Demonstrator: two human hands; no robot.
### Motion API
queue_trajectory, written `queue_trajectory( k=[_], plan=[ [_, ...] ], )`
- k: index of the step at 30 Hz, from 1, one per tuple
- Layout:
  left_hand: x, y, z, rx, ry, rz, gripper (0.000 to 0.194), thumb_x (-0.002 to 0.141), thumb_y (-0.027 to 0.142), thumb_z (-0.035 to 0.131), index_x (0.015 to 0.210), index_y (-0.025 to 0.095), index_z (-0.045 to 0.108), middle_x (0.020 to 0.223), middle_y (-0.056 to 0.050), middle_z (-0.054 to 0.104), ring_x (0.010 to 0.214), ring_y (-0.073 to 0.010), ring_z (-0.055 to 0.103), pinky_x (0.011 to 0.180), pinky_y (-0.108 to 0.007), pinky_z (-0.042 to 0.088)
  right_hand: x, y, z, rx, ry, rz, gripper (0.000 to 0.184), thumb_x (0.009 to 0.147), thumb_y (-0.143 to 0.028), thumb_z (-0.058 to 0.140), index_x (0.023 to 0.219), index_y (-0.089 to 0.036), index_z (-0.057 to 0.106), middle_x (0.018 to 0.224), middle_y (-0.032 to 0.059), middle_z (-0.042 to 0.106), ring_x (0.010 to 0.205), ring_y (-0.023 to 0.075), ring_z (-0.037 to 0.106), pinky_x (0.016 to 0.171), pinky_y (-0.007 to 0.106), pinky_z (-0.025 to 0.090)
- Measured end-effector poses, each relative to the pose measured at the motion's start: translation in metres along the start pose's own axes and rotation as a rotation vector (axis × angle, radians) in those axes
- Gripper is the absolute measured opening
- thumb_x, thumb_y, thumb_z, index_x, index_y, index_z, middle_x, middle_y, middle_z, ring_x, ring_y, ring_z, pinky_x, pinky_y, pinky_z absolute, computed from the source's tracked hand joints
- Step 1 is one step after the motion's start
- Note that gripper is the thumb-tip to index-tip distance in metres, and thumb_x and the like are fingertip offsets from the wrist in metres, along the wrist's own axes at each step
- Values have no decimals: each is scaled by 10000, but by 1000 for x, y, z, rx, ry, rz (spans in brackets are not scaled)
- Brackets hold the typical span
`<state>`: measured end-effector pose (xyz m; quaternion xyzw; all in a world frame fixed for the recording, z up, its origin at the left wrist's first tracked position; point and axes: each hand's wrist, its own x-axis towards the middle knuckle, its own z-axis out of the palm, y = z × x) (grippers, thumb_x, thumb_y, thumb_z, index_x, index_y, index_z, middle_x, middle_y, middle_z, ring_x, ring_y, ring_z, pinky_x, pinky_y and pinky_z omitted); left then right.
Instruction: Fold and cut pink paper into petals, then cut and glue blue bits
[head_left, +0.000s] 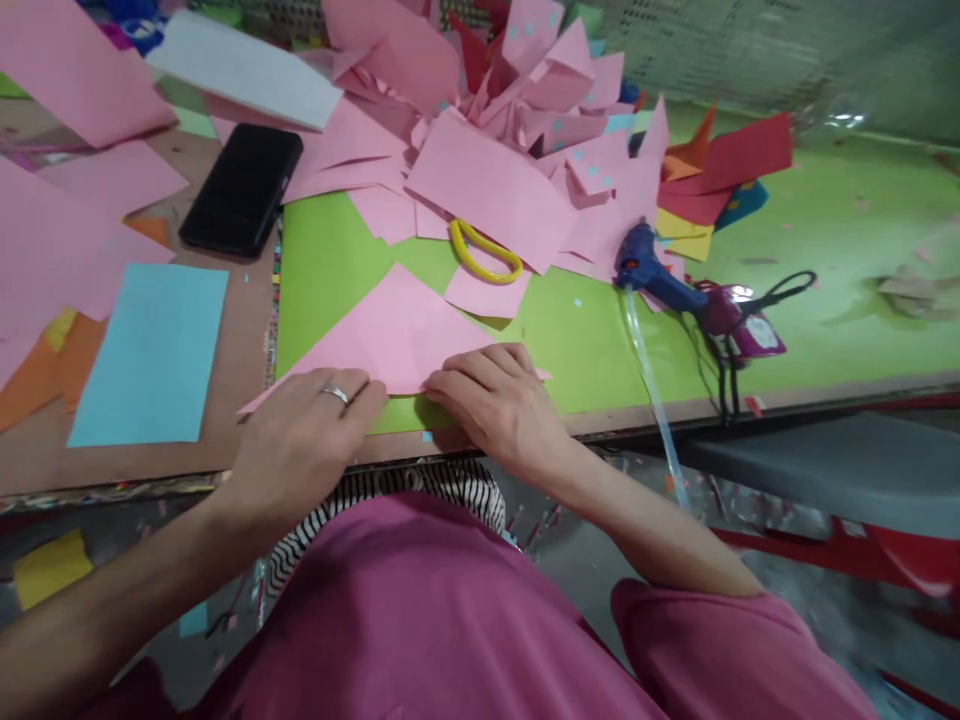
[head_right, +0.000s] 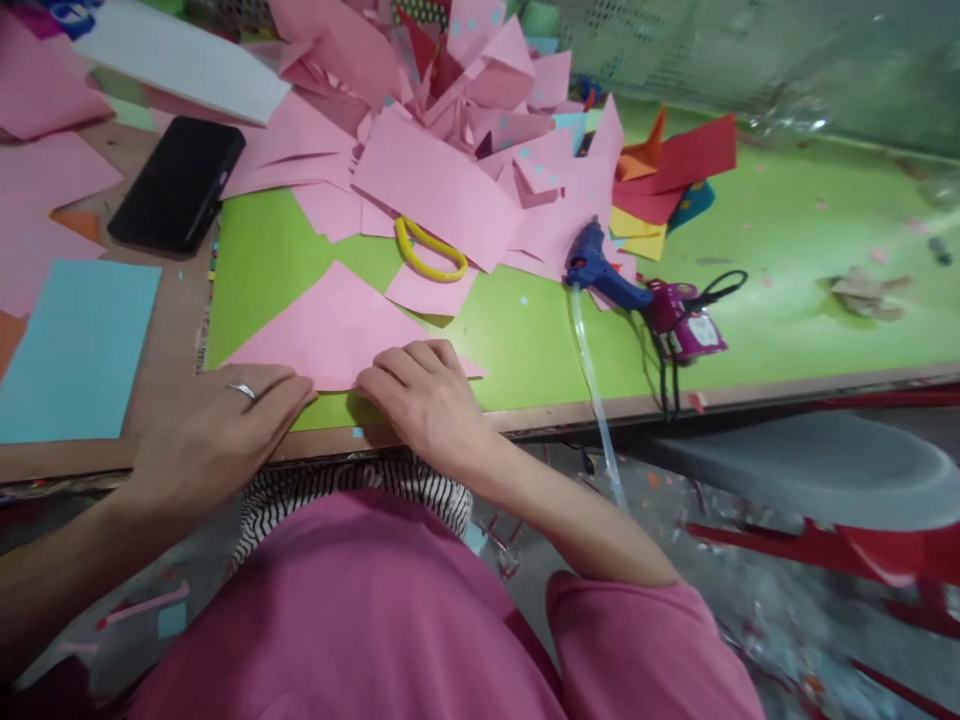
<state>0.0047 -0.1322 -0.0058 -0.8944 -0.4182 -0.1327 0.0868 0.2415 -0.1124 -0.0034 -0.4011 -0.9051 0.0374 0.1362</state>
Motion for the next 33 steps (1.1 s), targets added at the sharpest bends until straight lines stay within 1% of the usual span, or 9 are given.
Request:
queue_trajectory(
  k=[4,7,9,12,14,17,23,29,33],
  plan=[
    [-1,10,-1,58,139,29,249,940,29,497,1081,77,697,970,-98,778,800,-227,697,702,-354,542,-3,2,5,-17,32,-14,201,1043,-213,486,1069,-226,686,1023,53,748,907,204,599,841,361,419],
    [-1,12,-1,49,179,3,241,955,36,493,1067,80,702,963,-90,781,807,-206,700,722,-332,543,-3,3,7,-11,89,-18,170,1027,-193,514,1048,-226,680,998,57,752,887,209,613,799,365,430],
    [-2,10,-2,-18,137,-28,203,951,51,526,1047,95,699,945,-77,771,810,-208,693,724,-333,531,-2,3,6,20,111,16,125,1013,-206,550,1016,-226,674,976,56,749,873,211,615,780,366,429],
    [-4,1,-4,-179,0,-120,120,963,128,569,976,152,686,905,-51,732,819,-230,668,714,-357,500,2,2,4,103,99,110,73,991,-251,609,955,-224,666,938,49,736,856,210,615,766,368,418],
    [-6,-6,-5,-293,-67,-184,151,1001,188,530,959,173,674,905,-50,712,840,-233,656,729,-364,488,5,0,1,149,61,171,102,989,-286,617,931,-219,669,910,45,724,846,213,610,759,372,403],
    [-5,-15,-5,-389,-91,-241,210,1035,237,473,967,179,663,894,-50,701,826,-227,647,720,-367,466,10,0,-4,195,-29,242,165,1000,-334,593,927,-210,672,901,50,713,851,224,603,761,377,386],
    [2,-21,-3,-270,-137,-286,212,1030,309,470,922,199,615,803,-49,667,767,-253,623,695,-396,415,17,1,-7,237,-135,339,203,986,-384,600,884,-214,643,924,55,713,866,232,601,788,377,373],
    [6,-23,-10,-152,-168,-277,196,1030,304,463,913,234,604,773,-34,676,742,-270,622,688,-419,342,20,3,-11,196,-170,324,176,981,-366,604,888,-221,638,933,46,724,864,233,591,805,378,347],
    [8,-24,-13,-146,-186,-287,210,1036,342,465,900,249,594,769,-21,678,764,-267,630,750,-436,334,19,8,-14,163,-178,337,222,966,-413,635,862,-218,655,898,42,723,860,231,584,805,378,330]
  ],
)
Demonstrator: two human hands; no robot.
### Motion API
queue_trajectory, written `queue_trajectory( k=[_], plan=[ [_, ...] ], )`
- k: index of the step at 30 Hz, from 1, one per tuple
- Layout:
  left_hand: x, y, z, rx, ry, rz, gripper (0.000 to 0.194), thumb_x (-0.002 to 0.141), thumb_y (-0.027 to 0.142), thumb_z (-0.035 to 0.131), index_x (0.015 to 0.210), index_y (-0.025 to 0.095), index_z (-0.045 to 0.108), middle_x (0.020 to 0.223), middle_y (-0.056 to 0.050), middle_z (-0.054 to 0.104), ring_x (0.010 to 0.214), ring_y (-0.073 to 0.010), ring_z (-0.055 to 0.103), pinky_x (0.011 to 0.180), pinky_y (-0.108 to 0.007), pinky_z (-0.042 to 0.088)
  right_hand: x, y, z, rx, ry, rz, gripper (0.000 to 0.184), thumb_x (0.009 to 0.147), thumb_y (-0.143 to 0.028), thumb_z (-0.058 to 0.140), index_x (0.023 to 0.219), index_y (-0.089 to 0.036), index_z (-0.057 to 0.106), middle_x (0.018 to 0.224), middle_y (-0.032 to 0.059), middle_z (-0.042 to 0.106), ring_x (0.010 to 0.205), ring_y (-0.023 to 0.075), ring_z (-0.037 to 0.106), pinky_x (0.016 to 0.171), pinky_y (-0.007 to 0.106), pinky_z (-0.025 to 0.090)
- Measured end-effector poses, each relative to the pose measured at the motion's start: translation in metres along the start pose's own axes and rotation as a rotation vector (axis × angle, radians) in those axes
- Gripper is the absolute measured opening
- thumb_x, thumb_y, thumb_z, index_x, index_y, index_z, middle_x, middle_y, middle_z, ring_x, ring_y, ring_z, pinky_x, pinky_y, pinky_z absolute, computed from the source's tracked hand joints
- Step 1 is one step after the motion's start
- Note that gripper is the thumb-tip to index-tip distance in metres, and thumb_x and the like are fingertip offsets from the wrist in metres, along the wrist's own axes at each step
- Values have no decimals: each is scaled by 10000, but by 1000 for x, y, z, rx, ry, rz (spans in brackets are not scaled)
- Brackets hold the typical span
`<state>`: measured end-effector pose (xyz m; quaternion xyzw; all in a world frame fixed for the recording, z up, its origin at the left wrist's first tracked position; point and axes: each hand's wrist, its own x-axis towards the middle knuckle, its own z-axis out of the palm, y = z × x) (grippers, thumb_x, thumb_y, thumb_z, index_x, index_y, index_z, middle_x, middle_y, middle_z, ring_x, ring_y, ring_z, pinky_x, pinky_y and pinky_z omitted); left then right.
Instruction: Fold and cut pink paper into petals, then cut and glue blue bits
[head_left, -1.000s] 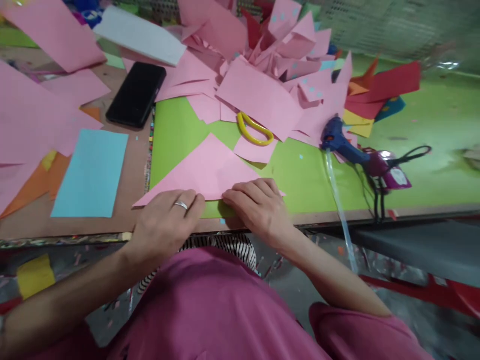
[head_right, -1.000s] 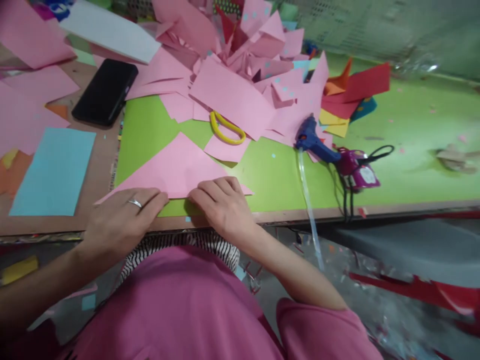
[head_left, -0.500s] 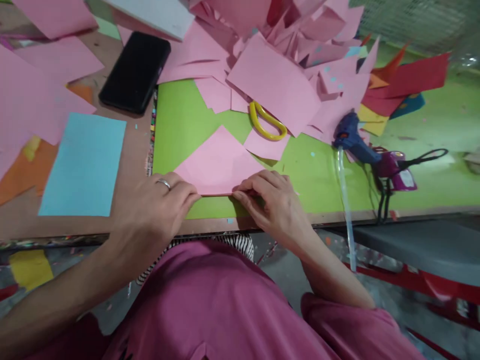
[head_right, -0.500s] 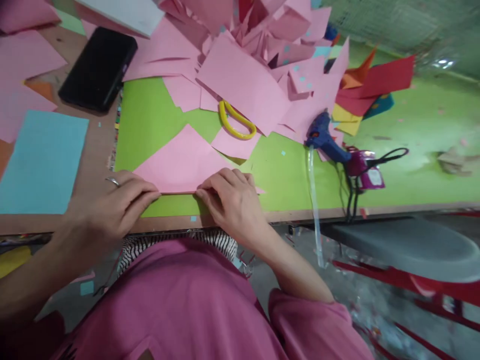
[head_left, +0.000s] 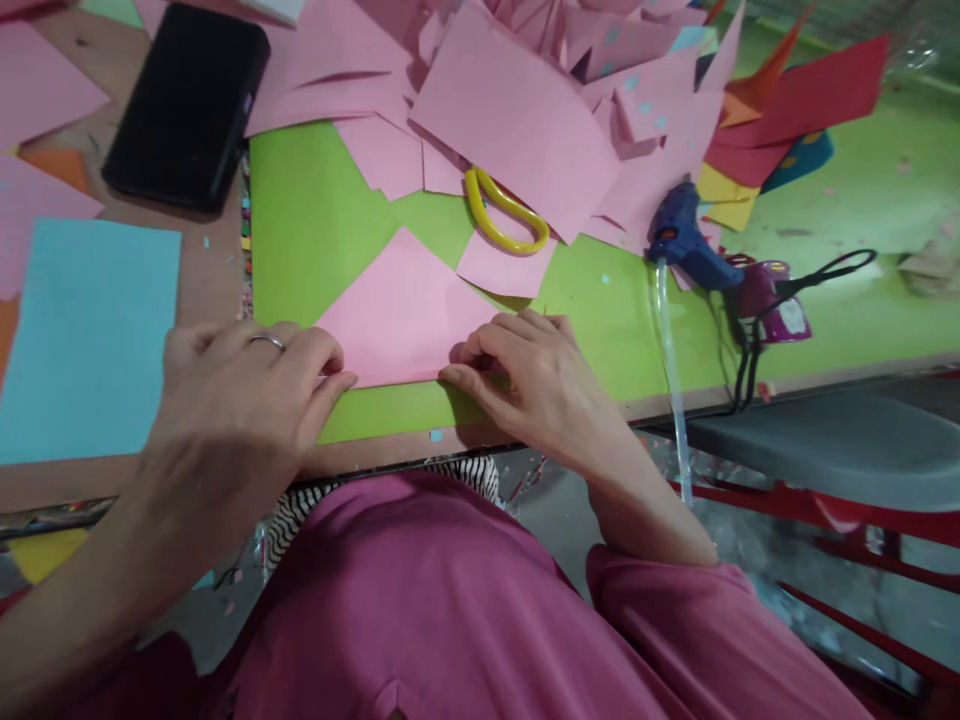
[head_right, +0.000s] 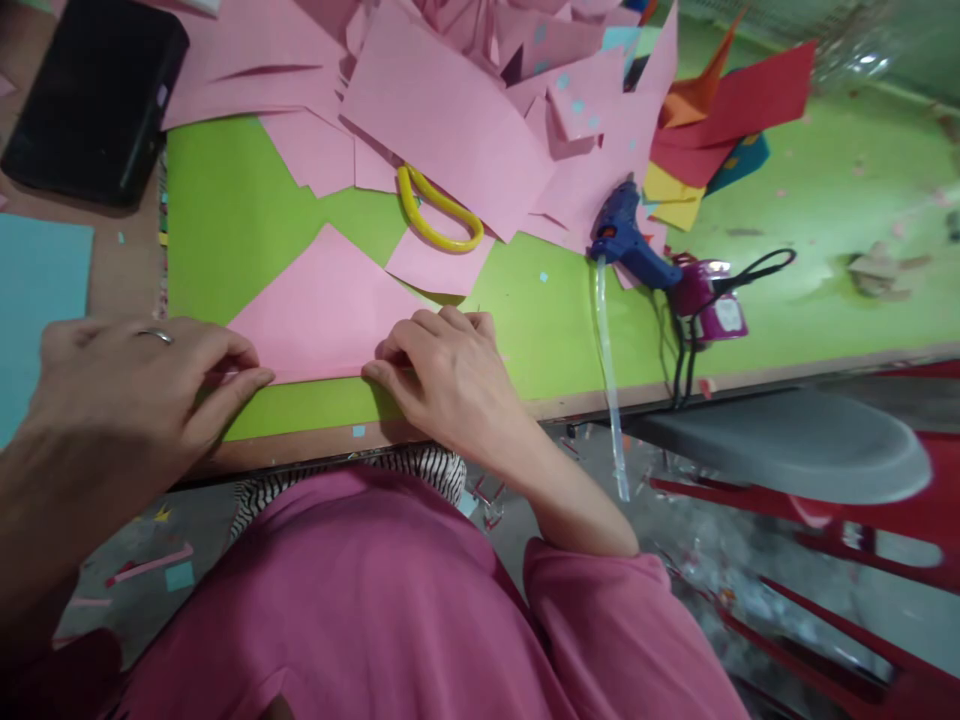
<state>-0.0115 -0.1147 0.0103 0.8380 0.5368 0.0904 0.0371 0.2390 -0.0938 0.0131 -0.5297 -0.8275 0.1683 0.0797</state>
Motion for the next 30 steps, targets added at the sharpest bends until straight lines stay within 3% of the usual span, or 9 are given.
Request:
queue_trajectory(
  k=[8,12,14,19,24,30],
  plan=[
    [-2,-11,4,-12,2,-19,163,1014,373,526,928,256,601,791,-13,721,815,-265,639,800,-441,308,-6,22,3,-49,140,-26,350,904,-577,655,836,-236,691,888,32,725,912,241,566,872,417,327],
    [-6,-27,9,58,81,98,132,991,389,561,940,271,592,747,-18,726,761,-264,626,797,-448,335,-10,32,1,1,95,-169,219,970,-483,618,990,-291,722,1025,12,736,992,233,581,907,424,344],
    [-9,-30,9,73,76,152,79,990,349,557,978,279,592,834,-31,752,802,-270,635,828,-465,353,-10,34,1,22,90,-187,180,1000,-423,591,996,-310,730,1007,-2,741,990,226,591,907,430,348],
    [-16,-22,6,48,54,74,91,986,292,522,945,304,602,878,1,767,815,-279,646,883,-501,355,-7,30,2,87,75,-124,229,1013,-431,567,939,-274,716,969,6,739,940,213,594,918,420,351],
    [-15,-23,6,63,51,50,110,974,326,552,895,277,611,797,-26,742,787,-298,638,806,-468,358,-4,24,-3,151,49,-30,280,976,-474,611,873,-225,688,912,36,719,910,227,586,865,398,368],
    [-7,-31,3,55,47,78,110,958,308,614,861,258,596,671,28,684,692,-223,584,703,-359,282,-1,23,-9,153,-12,10,228,957,-414,640,852,-215,677,910,52,713,904,235,590,826,378,377]
  ],
)
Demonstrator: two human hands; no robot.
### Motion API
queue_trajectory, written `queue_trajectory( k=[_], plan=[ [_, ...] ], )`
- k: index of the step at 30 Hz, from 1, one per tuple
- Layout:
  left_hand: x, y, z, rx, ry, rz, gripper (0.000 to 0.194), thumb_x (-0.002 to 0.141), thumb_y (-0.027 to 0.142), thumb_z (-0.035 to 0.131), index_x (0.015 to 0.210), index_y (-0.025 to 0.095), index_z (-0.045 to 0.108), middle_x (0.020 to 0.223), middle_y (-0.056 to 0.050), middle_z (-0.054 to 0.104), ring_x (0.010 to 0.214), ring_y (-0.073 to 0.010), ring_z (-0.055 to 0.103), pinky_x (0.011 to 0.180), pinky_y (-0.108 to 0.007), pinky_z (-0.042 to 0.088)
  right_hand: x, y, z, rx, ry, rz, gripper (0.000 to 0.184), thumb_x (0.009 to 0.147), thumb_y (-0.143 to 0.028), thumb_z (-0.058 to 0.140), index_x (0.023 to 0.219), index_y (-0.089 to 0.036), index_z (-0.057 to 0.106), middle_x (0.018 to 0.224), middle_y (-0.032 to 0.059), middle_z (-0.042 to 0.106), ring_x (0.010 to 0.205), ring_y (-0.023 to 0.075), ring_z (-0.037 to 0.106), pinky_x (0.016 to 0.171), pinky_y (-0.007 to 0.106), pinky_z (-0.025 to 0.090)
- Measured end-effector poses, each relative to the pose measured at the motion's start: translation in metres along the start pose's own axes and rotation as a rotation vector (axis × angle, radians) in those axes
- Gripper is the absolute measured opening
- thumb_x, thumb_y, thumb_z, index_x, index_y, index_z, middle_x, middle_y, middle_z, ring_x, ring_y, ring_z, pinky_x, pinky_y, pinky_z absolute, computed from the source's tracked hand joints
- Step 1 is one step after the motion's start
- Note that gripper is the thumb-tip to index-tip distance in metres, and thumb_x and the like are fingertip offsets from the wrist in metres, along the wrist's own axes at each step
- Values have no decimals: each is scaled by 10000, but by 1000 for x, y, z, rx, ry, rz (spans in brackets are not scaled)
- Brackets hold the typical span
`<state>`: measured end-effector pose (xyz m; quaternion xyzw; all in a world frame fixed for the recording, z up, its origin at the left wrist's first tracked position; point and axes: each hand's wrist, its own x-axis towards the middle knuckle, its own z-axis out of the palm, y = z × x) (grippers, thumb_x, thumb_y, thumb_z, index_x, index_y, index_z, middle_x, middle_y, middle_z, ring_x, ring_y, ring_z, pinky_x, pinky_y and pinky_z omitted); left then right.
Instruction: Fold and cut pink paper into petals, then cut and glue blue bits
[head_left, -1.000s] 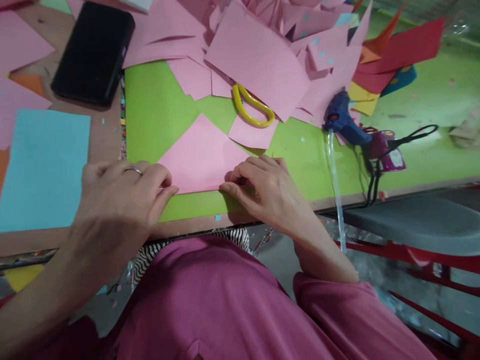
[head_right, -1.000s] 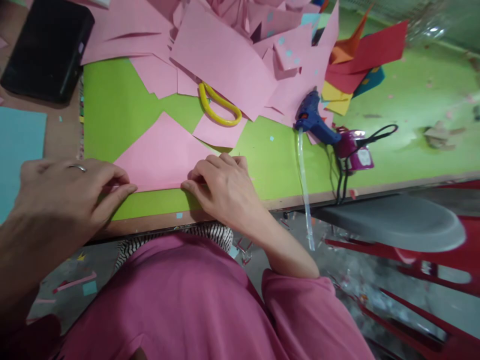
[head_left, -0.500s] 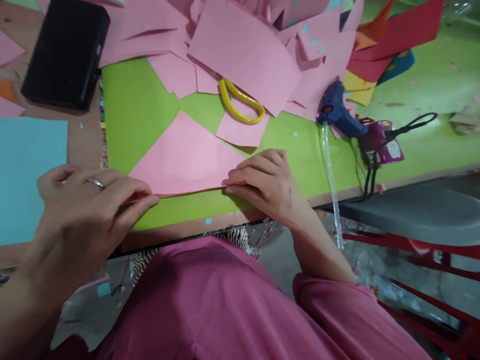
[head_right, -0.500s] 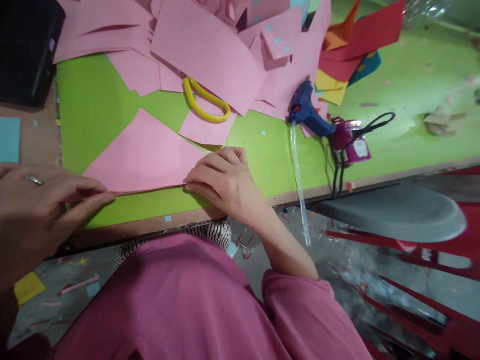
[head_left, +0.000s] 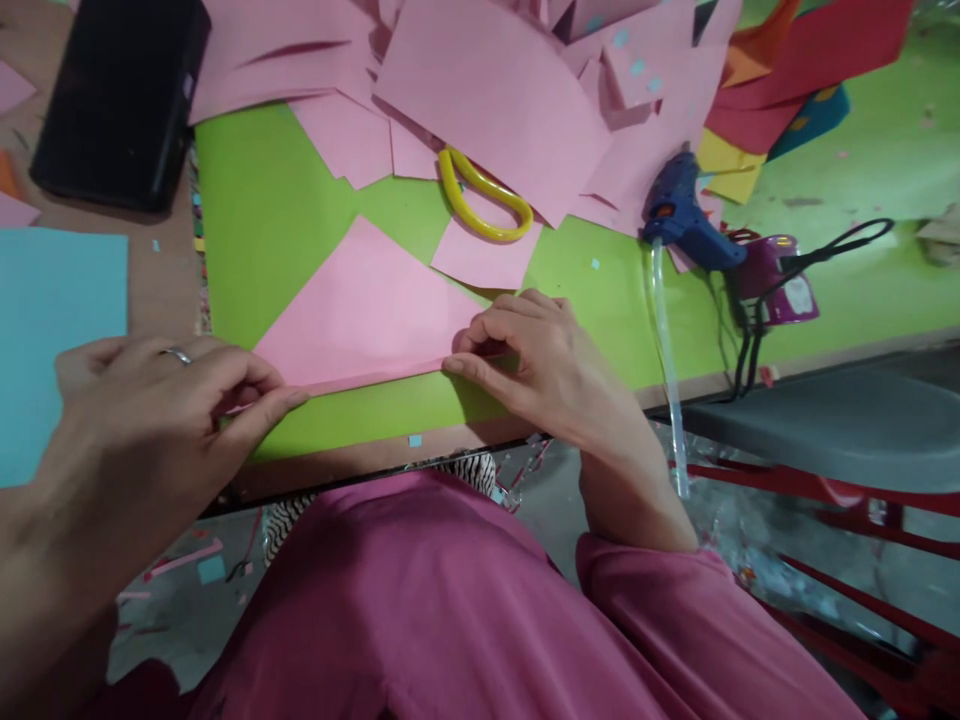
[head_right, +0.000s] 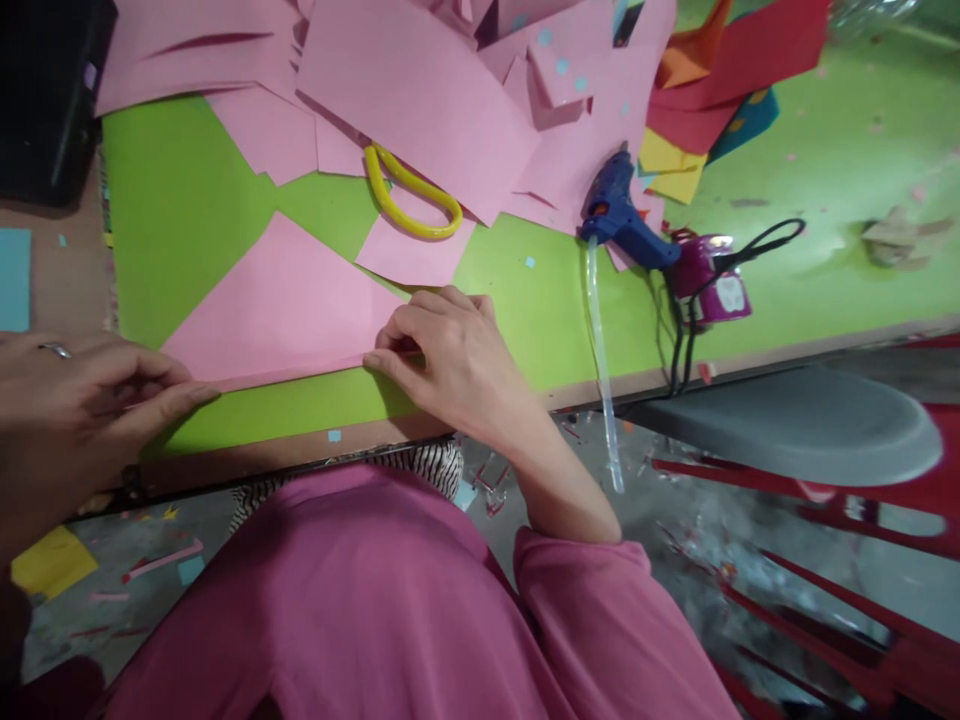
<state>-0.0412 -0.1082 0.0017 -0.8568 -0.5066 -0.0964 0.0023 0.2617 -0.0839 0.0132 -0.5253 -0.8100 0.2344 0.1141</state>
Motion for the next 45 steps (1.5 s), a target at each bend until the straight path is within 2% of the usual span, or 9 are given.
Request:
queue_trajectory(
  k=[11,21,23,26,29,32,36,41,45],
  plan=[
    [-7,-14,-14,-231,-253,-255,285,952,367,541,745,210,656,660,0,590,649,-180,506,659,-300,308,12,-4,-8,-64,-122,31,185,934,-352,623,831,-204,661,907,68,713,891,248,631,795,363,417],
    [-5,-4,-17,-278,-251,-347,234,979,327,541,934,133,662,852,-59,618,864,-212,550,818,-360,388,18,-3,-11,-105,-148,42,205,907,-388,611,824,-207,657,865,57,716,806,229,633,723,338,403],
    [-9,3,-16,-204,-209,-295,268,1008,300,493,1127,143,674,967,-98,647,979,-266,568,884,-423,398,19,-5,-11,-116,-154,57,199,899,-382,620,822,-202,660,858,56,716,792,223,632,714,335,400],
    [-17,12,-12,-70,-165,-103,450,1022,161,372,1378,292,613,1165,-117,632,1040,-296,565,928,-508,388,21,-8,-12,-127,-174,74,197,895,-378,628,828,-198,672,866,56,722,781,215,634,712,332,404],
    [-22,14,-5,8,-129,44,586,984,90,385,1443,417,546,1074,-88,659,979,-291,568,892,-529,382,23,-10,-13,-141,-197,88,191,899,-365,631,822,-197,679,856,48,722,767,203,631,708,324,399],
    [-23,10,1,44,-74,133,602,966,96,438,1451,442,527,989,-71,674,922,-283,577,841,-513,382,24,-10,-14,-141,-212,91,194,907,-360,639,821,-192,686,849,43,717,759,190,624,701,315,385],
    [-22,20,-2,86,-30,166,534,974,87,420,1445,290,566,1053,-96,699,919,-284,603,832,-496,422,22,-10,-17,-121,-223,69,195,934,-354,625,864,-189,702,865,37,716,756,175,616,709,310,370],
    [-15,61,-3,150,44,199,431,928,35,467,1326,-9,625,1185,-203,713,1050,-341,641,899,-470,503,18,-13,-18,-186,-213,78,162,951,-294,602,882,-182,696,937,48,733,861,201,636,787,337,365],
    [-10,84,4,238,63,158,502,967,255,584,1430,63,578,1212,-244,694,1030,-411,673,785,-486,543,15,-12,-17,-209,-193,78,169,962,-297,589,897,-182,692,975,53,743,926,224,643,840,365,348]
  ],
)
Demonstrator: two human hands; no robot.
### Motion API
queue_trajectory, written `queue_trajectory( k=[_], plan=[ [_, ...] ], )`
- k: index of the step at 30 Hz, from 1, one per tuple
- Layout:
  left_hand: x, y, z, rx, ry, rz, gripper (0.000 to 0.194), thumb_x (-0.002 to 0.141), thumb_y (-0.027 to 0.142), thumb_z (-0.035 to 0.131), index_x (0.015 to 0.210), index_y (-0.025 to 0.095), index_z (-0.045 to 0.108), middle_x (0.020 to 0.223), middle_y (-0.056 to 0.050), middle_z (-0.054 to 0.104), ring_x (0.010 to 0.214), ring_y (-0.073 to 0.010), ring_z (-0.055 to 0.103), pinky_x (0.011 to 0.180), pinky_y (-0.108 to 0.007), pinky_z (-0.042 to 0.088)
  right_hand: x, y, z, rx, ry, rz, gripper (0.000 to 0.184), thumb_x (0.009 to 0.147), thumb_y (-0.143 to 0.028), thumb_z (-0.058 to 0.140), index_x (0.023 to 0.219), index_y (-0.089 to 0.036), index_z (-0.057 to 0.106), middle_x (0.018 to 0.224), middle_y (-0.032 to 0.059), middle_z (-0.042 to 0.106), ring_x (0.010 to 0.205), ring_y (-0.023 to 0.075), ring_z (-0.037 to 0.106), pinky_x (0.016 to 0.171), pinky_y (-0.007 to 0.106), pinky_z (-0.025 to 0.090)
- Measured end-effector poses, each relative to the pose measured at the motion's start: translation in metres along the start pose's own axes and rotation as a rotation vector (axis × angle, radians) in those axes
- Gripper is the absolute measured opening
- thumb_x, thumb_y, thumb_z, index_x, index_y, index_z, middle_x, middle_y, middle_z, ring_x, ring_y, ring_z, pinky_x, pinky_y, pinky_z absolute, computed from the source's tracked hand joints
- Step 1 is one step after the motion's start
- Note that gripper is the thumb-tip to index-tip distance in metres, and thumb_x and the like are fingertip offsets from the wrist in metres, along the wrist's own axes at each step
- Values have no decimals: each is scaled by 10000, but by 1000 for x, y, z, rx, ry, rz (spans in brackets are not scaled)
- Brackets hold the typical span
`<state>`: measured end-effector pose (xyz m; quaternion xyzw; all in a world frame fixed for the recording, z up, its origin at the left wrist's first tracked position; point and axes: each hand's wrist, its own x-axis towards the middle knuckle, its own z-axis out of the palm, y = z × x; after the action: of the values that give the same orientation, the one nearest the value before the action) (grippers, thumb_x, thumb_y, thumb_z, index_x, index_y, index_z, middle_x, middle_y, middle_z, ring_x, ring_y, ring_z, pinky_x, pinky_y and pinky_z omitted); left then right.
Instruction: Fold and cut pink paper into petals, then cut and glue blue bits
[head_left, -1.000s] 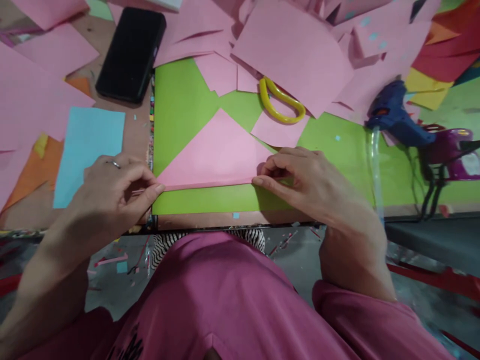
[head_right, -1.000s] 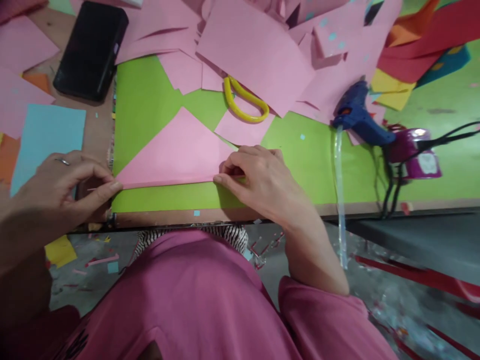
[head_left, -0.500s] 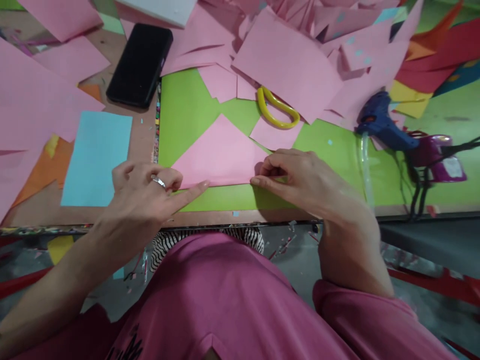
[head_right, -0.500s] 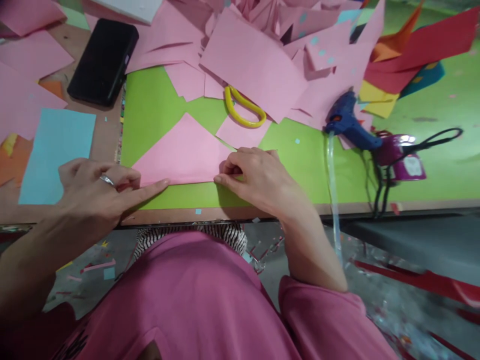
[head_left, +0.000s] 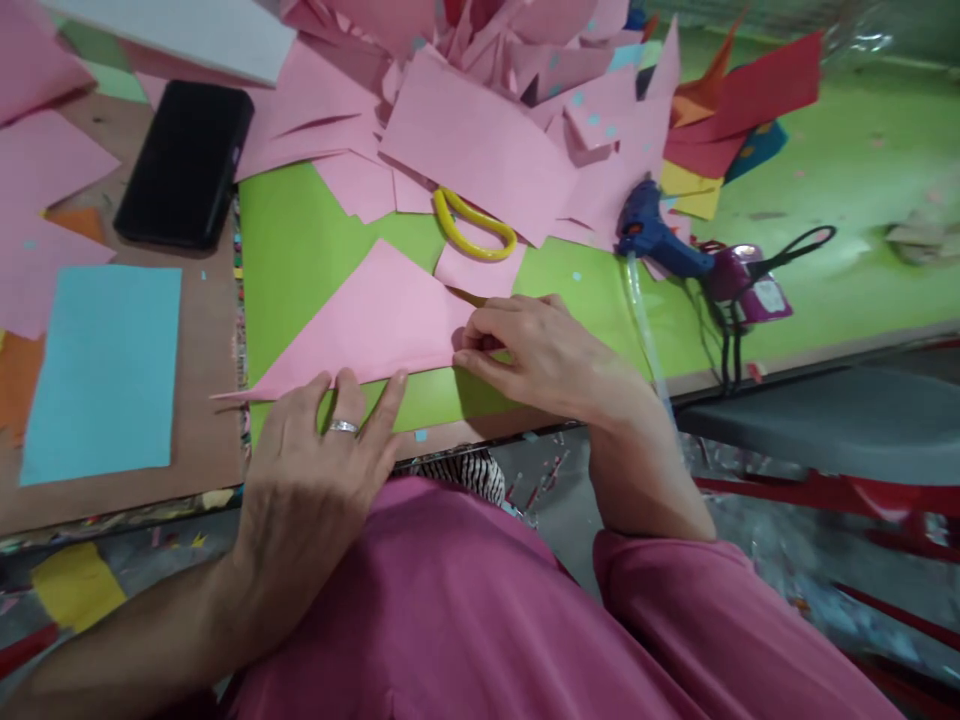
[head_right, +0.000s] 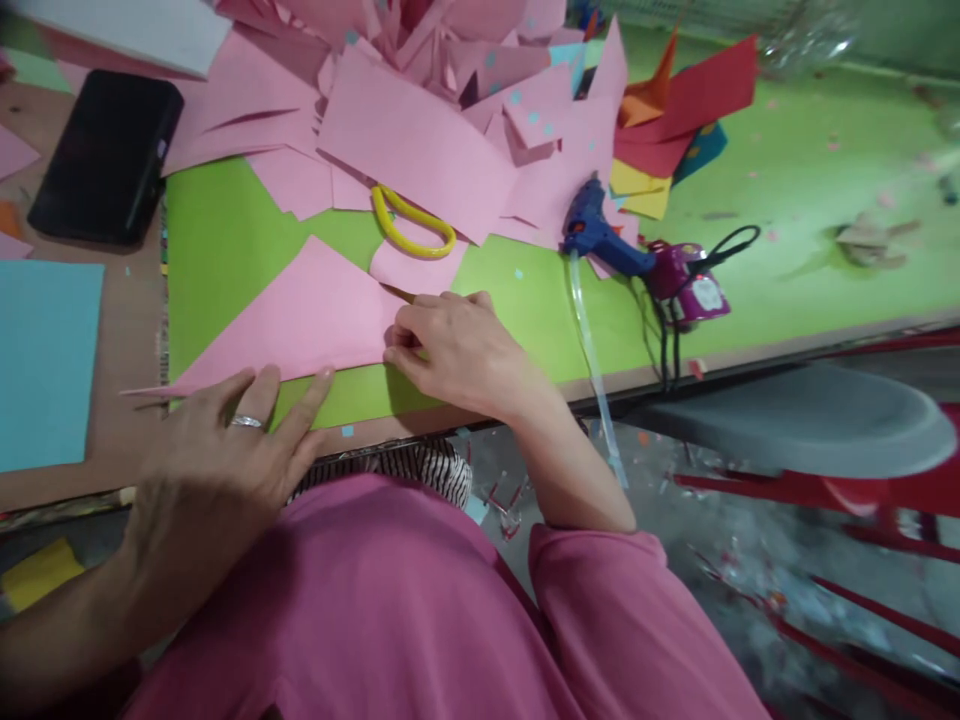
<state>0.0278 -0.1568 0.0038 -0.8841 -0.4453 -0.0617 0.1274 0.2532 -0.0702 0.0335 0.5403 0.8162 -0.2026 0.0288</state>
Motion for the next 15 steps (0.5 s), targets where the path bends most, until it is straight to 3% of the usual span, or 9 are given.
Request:
queue_trajectory(
  k=[4,11,15],
  plan=[
    [1,3,4,2,-25,-23,608,969,475,578,1441,92,581,1185,-253,691,1004,-435,683,724,-486,544,-6,8,2,46,36,-3,215,972,-357,596,903,-180,696,998,58,736,938,226,623,846,371,337],
    [1,0,1,-37,-178,-47,615,995,512,506,1487,144,530,1248,-242,661,1050,-425,657,725,-466,531,-25,27,9,70,141,159,225,955,-382,616,866,-183,674,947,71,710,935,248,565,863,388,361],
    [2,1,0,-55,-216,-27,712,976,578,487,1504,100,490,1211,-274,658,1020,-469,646,690,-509,526,-34,31,14,108,207,205,232,957,-414,602,889,-194,632,956,75,683,931,245,555,890,398,384]
  ],
)
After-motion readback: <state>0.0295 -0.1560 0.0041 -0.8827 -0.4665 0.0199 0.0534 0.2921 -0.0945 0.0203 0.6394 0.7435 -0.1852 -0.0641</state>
